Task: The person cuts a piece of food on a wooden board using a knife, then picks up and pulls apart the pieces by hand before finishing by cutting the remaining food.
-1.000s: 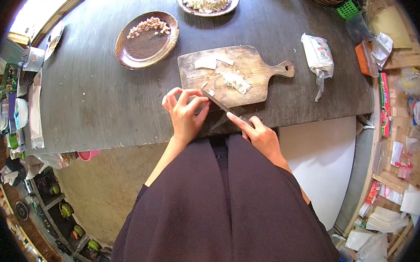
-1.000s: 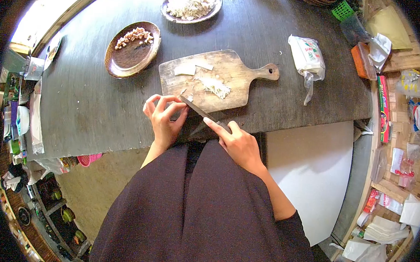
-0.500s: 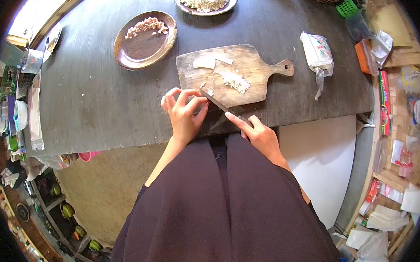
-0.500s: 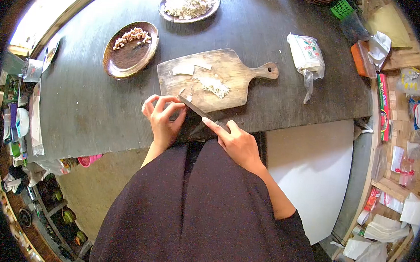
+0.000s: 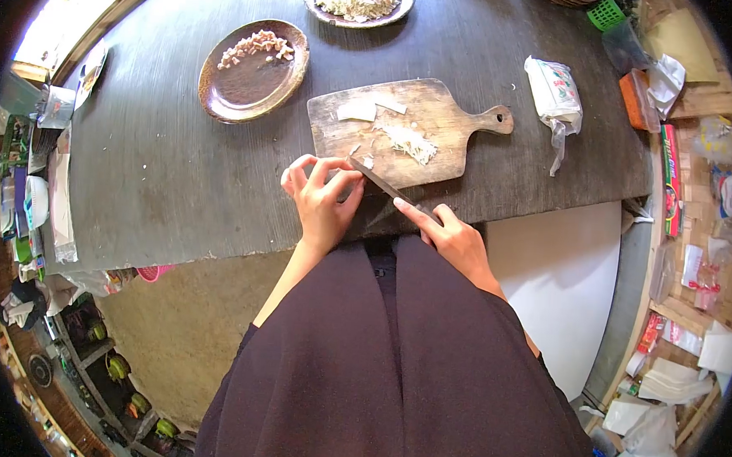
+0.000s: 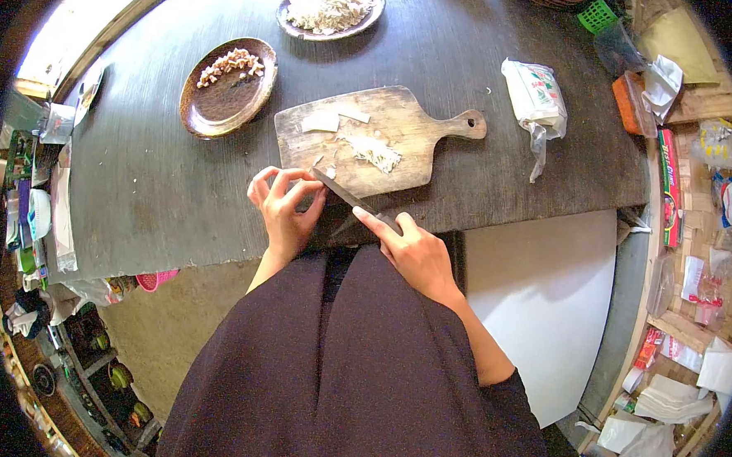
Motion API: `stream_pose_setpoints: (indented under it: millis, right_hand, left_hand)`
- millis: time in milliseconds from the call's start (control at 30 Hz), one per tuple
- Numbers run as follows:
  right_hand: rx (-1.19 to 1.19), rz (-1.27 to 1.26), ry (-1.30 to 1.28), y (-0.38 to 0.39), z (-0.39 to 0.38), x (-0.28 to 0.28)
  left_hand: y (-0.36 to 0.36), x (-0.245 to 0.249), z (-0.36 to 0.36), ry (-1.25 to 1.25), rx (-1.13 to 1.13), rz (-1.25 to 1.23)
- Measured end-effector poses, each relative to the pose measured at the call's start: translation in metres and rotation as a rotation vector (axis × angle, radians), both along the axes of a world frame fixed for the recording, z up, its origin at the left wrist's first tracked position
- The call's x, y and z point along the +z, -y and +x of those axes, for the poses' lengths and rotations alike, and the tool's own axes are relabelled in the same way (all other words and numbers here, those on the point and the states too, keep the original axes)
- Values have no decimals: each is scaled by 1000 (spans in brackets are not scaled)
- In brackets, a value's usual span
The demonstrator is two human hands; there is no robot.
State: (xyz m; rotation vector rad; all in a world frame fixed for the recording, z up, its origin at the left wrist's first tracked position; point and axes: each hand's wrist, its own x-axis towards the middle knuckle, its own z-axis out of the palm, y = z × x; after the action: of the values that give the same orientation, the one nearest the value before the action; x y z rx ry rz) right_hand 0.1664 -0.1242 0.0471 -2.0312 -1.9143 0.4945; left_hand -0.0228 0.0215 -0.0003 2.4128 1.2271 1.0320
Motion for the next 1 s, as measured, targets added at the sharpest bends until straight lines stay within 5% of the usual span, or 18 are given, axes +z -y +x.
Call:
stream_pose_setpoints:
  millis: [1000]
  right_hand:
    - [-14,-12,-34,3,-3,3]
  left_hand:
    - [1,-1,-1,2,9,8]
